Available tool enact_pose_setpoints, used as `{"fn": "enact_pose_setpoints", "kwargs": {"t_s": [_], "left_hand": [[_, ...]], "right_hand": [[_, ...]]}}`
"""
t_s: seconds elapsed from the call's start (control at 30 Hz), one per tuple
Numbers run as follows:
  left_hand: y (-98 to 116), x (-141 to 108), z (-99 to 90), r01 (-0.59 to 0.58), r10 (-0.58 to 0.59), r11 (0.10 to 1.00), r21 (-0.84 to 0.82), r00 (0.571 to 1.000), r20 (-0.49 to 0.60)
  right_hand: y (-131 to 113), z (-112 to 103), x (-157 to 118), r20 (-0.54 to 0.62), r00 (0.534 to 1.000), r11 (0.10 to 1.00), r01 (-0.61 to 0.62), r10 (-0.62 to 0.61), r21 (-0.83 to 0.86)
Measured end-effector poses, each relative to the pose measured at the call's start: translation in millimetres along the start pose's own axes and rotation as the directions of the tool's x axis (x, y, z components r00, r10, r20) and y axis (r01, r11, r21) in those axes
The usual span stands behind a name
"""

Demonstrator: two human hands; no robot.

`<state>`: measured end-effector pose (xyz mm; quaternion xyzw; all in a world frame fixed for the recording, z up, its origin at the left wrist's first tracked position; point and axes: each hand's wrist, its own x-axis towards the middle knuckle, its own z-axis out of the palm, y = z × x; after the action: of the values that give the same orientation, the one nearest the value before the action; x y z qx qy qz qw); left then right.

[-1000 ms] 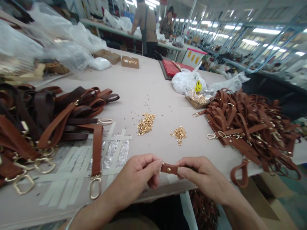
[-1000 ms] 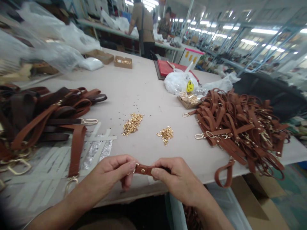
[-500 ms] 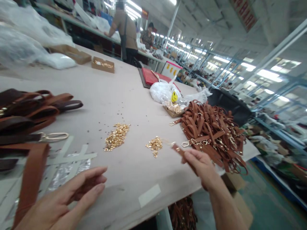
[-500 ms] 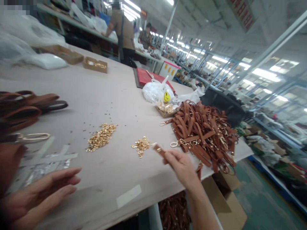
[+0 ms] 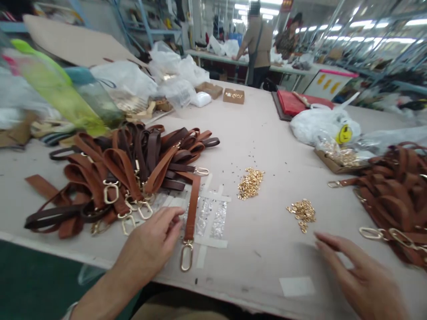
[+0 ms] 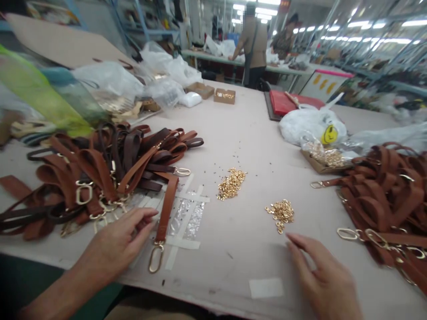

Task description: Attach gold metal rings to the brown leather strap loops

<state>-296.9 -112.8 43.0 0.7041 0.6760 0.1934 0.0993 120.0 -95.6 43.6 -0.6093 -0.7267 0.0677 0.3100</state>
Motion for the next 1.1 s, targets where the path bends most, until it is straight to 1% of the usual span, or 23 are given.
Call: {"fn": "enact_pose_setpoints", "kwargs": {"t_s": [0.03,0.07,0.1,0.13,0.17,0.2,0.23,0.3,0.37,0.43,0.5,0.63,0.73,0.8,0.87,0.9,0.93,0.97,1.0,1.03,1.1], "left_hand": [[0.0,2.4,1.1,-0.088,0.089,0.996,0.031,0.996,-0.013],[-0.3,5.5,0.8,-0.179,0.181,0.982,0.061,0.983,-0.021],[-0.8,8.7,-0.6,-0.262,0.265,0.961,0.085,0.964,-0.023],[-1.4,11.7,-2.7,-0.328,0.331,0.939,0.100,0.943,-0.012],[-1.7,13.9,-5.1,-0.368,0.370,0.924,0.103,0.929,-0.001],[-1.7,15.3,-7.2,-0.384,0.385,0.919,0.092,0.923,0.012],[-1.3,15.5,-8.7,-0.372,0.371,0.925,0.073,0.928,0.021],[0.6,13.2,-8.6,-0.283,0.282,0.957,0.056,0.959,0.025],[3.4,8.6,-4.6,-0.165,0.163,0.982,0.090,0.986,0.022],[6.5,3.8,1.7,-0.070,0.067,0.987,0.148,0.997,0.027],[9.7,0.4,7.9,-0.029,0.023,0.987,0.157,0.999,0.035],[16.3,-2.9,13.5,0.029,-0.032,0.995,0.096,0.999,0.024],[18.2,-3.6,10.9,0.065,-0.068,0.996,0.063,0.997,0.043],[16.9,-3.6,7.1,0.093,-0.093,0.996,0.015,0.993,0.069],[14.6,-3.7,3.1,0.168,-0.161,0.984,-0.066,0.981,0.105],[13.8,-3.9,1.3,0.221,-0.204,0.967,-0.128,0.970,0.134],[13.6,-4.2,-0.1,0.278,-0.243,0.936,-0.217,0.954,0.177],[14.2,-4.6,-0.8,0.339,-0.271,0.881,-0.330,0.933,0.235],[15.7,-5.0,-0.9,0.399,-0.283,0.798,-0.452,0.910,0.303],[18.1,-5.3,-0.2,0.449,-0.278,0.691,-0.566,0.888,0.365],[25.6,-5.0,3.0,0.498,-0.229,0.469,-0.729,0.866,0.444]], "right_hand": [[-7.2,15.0,-0.2,0.034,0.997,0.997,0.073,-0.073,0.002],[-15.4,28.5,0.3,0.074,0.987,0.989,0.144,-0.145,0.018],[-24.2,40.2,1.6,0.106,0.973,0.979,0.201,-0.204,0.039],[-33.3,50.1,3.7,0.126,0.963,0.971,0.232,-0.237,0.052],[-42.0,58.3,6.7,0.148,0.956,0.967,0.249,-0.254,0.056],[-50.2,64.9,10.4,0.163,0.948,0.962,0.266,-0.272,0.057],[-57.4,70.3,14.7,0.173,0.941,0.957,0.286,-0.291,0.054],[-68.9,78.9,24.7,0.187,0.924,0.943,0.331,-0.332,0.040],[-76.7,85.9,36.0,0.195,0.915,0.934,0.355,-0.353,0.022],[-81.9,92.8,47.7,0.197,0.921,0.940,0.342,-0.337,0.010],[-85.5,99.9,59.1,0.199,0.933,0.953,0.304,-0.299,0.004],[-90.5,115.3,76.9,0.209,0.941,0.961,0.275,-0.265,-0.022],[-92.4,124.6,83.9,0.229,0.940,0.962,0.270,-0.255,-0.040],[-92.6,126.7,86.0,0.242,0.939,0.965,0.261,-0.244,-0.040],[-92.4,123.7,86.2,0.250,0.938,0.969,0.245,-0.240,0.010],[-92.6,120.4,85.6,0.250,0.942,0.974,0.217,-0.226,0.063],[-93.1,116.1,84.4,0.251,0.949,0.978,0.160,-0.189,0.131],[-94.4,111.2,82.6,0.265,0.955,0.973,0.076,-0.134,0.217],[-96.5,106.1,80.1,0.295,0.953,0.949,-0.028,-0.070,0.315],[-99.6,101.4,76.9,0.336,0.942,0.899,-0.144,-0.004,0.414],[-108.5,94.1,68.6,0.411,0.907,0.742,-0.340,0.095,0.578]]}}
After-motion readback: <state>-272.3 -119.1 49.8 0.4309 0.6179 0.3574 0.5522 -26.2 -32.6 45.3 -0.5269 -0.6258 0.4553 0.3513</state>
